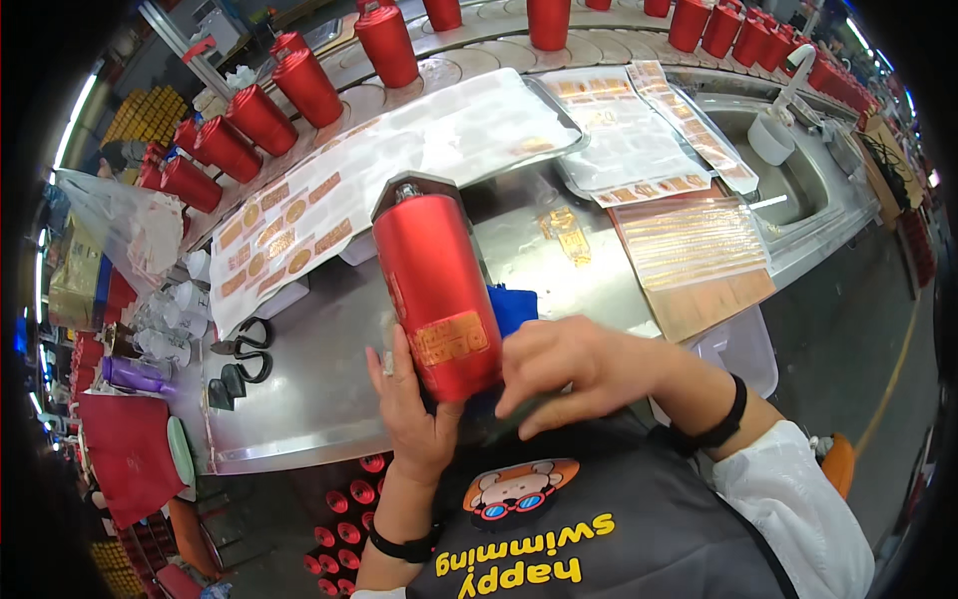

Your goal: Applying and smoothing gold-colored decorative labels onto a red cylindrical container at a factory workstation.

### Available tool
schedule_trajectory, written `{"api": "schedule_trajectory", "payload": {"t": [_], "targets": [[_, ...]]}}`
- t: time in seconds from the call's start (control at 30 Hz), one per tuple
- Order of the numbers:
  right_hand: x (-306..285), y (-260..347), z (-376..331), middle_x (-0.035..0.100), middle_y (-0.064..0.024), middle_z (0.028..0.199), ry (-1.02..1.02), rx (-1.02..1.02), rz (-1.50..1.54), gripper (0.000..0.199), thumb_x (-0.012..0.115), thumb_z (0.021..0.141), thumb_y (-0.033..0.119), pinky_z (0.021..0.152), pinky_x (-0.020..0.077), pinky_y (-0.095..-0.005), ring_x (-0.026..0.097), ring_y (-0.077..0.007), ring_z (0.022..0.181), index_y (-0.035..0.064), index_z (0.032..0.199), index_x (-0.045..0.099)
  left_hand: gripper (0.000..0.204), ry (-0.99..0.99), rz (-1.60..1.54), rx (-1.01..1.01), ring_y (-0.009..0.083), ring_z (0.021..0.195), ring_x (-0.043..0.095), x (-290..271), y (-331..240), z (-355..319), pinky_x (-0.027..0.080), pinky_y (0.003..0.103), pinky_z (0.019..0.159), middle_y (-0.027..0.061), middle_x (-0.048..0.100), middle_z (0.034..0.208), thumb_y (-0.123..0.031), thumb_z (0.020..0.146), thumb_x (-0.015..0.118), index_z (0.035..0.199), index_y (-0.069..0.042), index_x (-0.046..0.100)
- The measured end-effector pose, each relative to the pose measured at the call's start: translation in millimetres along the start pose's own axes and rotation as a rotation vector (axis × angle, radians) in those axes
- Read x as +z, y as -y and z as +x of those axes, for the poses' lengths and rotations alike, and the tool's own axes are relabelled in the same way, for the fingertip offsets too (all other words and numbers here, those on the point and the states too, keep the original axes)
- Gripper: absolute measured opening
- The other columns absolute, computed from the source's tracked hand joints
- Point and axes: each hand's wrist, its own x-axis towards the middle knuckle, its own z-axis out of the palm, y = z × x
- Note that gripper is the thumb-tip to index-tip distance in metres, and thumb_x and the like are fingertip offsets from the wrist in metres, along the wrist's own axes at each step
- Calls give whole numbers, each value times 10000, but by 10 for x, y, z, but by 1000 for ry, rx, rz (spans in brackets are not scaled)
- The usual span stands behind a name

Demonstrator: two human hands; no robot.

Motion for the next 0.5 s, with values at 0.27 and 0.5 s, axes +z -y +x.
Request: {"api": "schedule_trajectory", "payload": {"t": [0.27,0.5], "targets": [[109,-118,84,622,-166,781,-537,588,-92,239,697,833,217,621,472,-360,614,-277,687,-3,894,626,806,-11,-17,15,397,1296,453,34,-10,41,177,566,1133,266,454,1395,-427,907,598,1421,118,300],[38,-257,180,572,-142,750,-622,478,-358,170,675,846,189,627,450,-413,575,-340,692,28,870,624,786,-15,11,52,386,1294,460,9,-6,44,184,562,1134,263,474,1375,-390,898,624,1422,107,313]]}}
